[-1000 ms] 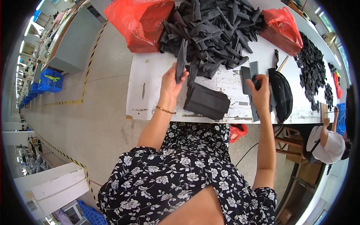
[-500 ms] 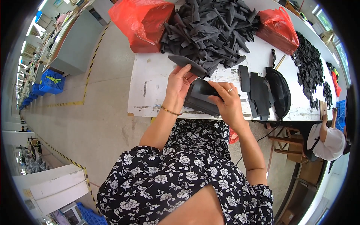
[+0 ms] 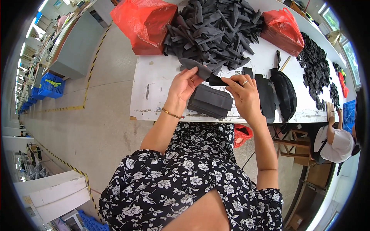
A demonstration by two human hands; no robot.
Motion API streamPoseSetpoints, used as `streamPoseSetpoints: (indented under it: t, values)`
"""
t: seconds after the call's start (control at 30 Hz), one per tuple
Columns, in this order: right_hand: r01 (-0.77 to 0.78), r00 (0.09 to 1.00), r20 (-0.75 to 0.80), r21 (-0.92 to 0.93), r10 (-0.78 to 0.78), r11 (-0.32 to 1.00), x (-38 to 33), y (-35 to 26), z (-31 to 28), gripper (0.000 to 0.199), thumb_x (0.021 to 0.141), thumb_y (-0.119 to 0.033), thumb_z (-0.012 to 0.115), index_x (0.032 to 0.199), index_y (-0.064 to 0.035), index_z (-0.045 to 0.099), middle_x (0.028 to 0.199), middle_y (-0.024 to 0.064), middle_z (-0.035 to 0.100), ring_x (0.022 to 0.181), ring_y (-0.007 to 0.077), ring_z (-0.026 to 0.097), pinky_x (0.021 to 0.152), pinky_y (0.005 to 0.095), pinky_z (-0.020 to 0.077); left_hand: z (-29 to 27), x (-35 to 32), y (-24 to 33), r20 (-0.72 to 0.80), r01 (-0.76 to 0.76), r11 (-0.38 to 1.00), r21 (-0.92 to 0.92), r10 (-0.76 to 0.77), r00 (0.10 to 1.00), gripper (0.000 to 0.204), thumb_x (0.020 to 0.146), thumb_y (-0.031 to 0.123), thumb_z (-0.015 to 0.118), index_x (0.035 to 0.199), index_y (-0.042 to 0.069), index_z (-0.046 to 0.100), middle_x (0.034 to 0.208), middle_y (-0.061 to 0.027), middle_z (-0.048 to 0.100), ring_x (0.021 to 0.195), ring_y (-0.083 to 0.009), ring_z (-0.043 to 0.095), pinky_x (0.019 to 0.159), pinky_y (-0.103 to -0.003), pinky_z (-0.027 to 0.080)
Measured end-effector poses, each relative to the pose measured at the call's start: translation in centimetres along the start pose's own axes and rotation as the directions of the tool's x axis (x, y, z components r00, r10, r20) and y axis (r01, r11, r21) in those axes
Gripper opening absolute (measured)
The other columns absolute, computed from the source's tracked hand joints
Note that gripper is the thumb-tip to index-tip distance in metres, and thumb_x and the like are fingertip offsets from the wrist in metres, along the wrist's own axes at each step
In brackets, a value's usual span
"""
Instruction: The recorder is inspecting, handling, and sorting small gray rectangular foam strips on a workbench in a factory setting.
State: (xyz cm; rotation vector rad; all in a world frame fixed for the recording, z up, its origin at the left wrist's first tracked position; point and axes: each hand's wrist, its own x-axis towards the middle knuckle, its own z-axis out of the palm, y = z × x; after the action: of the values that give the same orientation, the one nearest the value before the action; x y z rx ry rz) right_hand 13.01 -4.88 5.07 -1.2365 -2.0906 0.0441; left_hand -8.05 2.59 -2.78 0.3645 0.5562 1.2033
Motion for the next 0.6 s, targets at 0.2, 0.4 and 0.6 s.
streamPoseSetpoints:
  t: [0.2,0.4,0.6]
  values:
    - [0.044,0.999,-0.001,-0.117,-0.044,0.992,0.3,0.7,-0.2,0.033,0.075,-0.004,0.068,0.107,-0.0134,0.07,0.094,0.001,0.062,0.088,0.0223,0.056,0.077,0.0358,0.0414,0.0,-0.4,0.3,0.082,0.084,0.996,0.0,-0.083,0.993,0.017,0.092,-0.001,0.053,0.108,-0.005,0.058,0.109,-0.0195,0.065,0.1,-0.03,0.066,0.089,-0.043,0.057]
    - [0.068,0.993,-0.071,-0.261,-0.09,0.963,0.2,0.5,0.0,0.034,0.072,-0.004,0.066,0.104,-0.013,0.07,0.093,-0.0006,0.062,0.088,0.02,0.056,0.078,0.0347,0.0421,3.0,-2.5,-0.1,0.086,-0.078,0.996,0.031,0.075,0.993,0.023,0.092,-0.003,0.05,0.115,-0.004,0.052,0.111,-0.0199,0.063,0.102,-0.0333,0.065,0.09,-0.046,0.056]
    - [0.051,0.962,-0.247,-0.252,-0.115,0.966,0.3,0.1,0.4,0.032,0.071,-0.002,0.068,0.101,-0.0117,0.071,0.091,-0.0008,0.062,0.083,0.0202,0.056,0.075,0.0345,0.0417,5.0,-3.7,-0.2,0.066,-0.301,0.944,0.138,0.294,0.953,0.029,0.093,-0.003,0.048,0.122,-0.002,0.046,0.111,-0.0184,0.062,0.101,-0.0322,0.065,0.087,-0.047,0.057]
